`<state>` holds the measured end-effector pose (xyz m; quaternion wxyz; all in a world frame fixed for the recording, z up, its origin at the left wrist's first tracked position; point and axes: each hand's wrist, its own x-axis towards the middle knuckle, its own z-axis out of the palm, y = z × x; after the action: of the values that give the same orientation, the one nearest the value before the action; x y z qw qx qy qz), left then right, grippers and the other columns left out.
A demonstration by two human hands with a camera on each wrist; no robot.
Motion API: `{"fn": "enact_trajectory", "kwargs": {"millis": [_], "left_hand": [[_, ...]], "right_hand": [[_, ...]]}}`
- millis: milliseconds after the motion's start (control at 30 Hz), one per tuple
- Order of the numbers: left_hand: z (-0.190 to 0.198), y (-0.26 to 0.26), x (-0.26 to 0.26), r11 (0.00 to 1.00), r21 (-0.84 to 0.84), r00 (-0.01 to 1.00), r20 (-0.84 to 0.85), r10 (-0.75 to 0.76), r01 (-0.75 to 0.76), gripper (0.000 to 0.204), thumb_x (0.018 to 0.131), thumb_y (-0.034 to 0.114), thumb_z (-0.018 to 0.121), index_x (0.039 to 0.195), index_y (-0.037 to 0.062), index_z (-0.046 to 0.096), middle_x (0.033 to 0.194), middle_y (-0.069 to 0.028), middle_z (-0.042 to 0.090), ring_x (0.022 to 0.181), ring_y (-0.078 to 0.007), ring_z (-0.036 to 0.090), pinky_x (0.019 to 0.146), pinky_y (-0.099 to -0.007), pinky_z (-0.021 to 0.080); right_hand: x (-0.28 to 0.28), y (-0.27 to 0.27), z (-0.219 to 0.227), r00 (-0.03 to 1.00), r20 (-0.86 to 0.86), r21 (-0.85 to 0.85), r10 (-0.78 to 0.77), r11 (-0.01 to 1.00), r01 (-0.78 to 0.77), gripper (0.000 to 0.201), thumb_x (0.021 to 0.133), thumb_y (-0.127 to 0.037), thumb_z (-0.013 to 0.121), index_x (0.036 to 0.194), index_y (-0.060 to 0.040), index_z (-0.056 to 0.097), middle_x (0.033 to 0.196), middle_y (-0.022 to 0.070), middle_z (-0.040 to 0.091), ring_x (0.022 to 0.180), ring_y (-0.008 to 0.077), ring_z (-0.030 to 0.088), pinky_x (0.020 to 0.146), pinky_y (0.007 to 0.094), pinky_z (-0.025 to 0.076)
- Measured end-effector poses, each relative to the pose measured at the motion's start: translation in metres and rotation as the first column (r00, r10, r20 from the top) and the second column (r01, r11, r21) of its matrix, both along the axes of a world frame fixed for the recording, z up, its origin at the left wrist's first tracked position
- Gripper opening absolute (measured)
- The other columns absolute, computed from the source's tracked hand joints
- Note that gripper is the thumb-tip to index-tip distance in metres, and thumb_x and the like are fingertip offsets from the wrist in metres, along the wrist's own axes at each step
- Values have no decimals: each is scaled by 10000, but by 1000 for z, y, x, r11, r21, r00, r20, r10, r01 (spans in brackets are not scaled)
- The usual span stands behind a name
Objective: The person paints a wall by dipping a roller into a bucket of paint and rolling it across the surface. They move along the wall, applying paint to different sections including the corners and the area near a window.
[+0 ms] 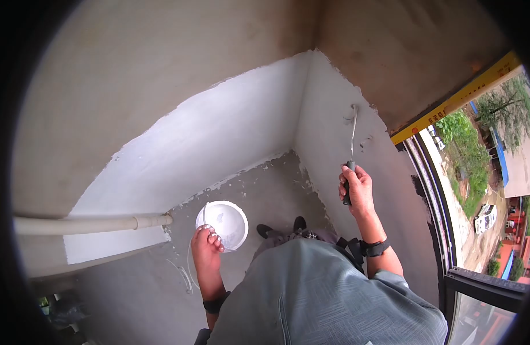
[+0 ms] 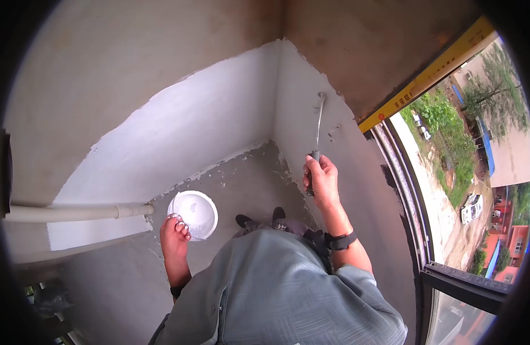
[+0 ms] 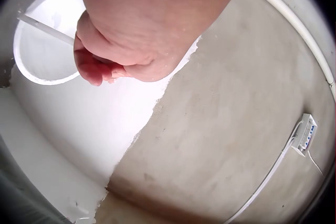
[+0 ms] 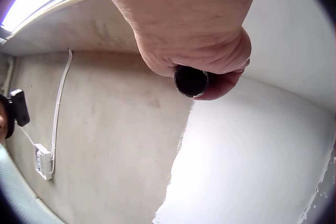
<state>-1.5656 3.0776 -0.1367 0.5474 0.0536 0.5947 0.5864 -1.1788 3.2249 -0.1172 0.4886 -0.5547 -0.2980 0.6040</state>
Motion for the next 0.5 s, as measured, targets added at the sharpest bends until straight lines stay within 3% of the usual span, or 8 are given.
{"fn": "enact_trajectory", "kwargs": {"millis": [267, 500], "left_hand": [[2, 4, 27, 1000, 2, 999, -32, -20, 20, 100, 964, 159, 562, 890, 92, 563, 653, 24, 484, 564, -116, 512, 456, -282, 423], [6, -10, 38, 1000, 1, 998, -55, -18, 18, 95, 959, 153, 557, 885, 93, 557, 658, 20, 485, 572, -116, 512, 465, -293, 433]], "right_hand": [[19, -35, 5, 998, 46, -43, -49, 998, 51, 181, 979, -224, 609, 953, -52, 558, 715, 6, 521, 460, 84, 462, 416, 263, 402], [18, 19, -14, 997, 60, -2, 39, 999, -39, 233, 970, -235, 624, 846, -72, 513, 723, 14, 540, 472, 90, 475, 422, 267, 401]]}}
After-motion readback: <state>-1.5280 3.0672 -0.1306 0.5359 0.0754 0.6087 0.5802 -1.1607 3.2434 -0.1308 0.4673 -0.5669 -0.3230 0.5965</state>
